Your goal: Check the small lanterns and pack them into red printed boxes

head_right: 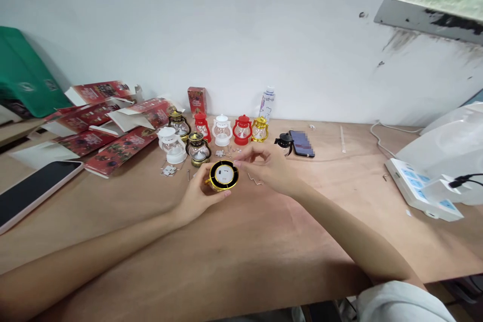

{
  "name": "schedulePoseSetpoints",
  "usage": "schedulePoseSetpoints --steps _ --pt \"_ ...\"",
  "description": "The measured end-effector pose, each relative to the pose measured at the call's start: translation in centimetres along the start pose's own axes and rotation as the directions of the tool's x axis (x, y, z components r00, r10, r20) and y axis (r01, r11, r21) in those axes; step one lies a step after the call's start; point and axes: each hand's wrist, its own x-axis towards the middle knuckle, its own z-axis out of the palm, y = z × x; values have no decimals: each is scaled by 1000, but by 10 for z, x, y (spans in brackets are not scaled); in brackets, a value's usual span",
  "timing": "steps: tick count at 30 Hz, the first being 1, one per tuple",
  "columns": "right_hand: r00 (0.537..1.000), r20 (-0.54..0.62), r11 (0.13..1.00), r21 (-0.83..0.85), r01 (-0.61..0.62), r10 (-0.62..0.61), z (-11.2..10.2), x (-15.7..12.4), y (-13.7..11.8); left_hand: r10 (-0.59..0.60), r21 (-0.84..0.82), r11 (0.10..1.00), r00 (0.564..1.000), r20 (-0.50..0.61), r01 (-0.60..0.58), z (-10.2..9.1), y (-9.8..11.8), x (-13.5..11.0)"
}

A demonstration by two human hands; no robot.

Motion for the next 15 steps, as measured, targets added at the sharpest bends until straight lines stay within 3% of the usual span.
schedulePoseSetpoints --steps 5,15 --pt "996 90 1000 -20 21 -19 13 2 -17 8 5 1000 1000 -2 -8 0 0 0" --pt "982 132 950 -261 168 -138 9 0 -20 19 21 1000 1000 -1 -19 -1 -2 0"
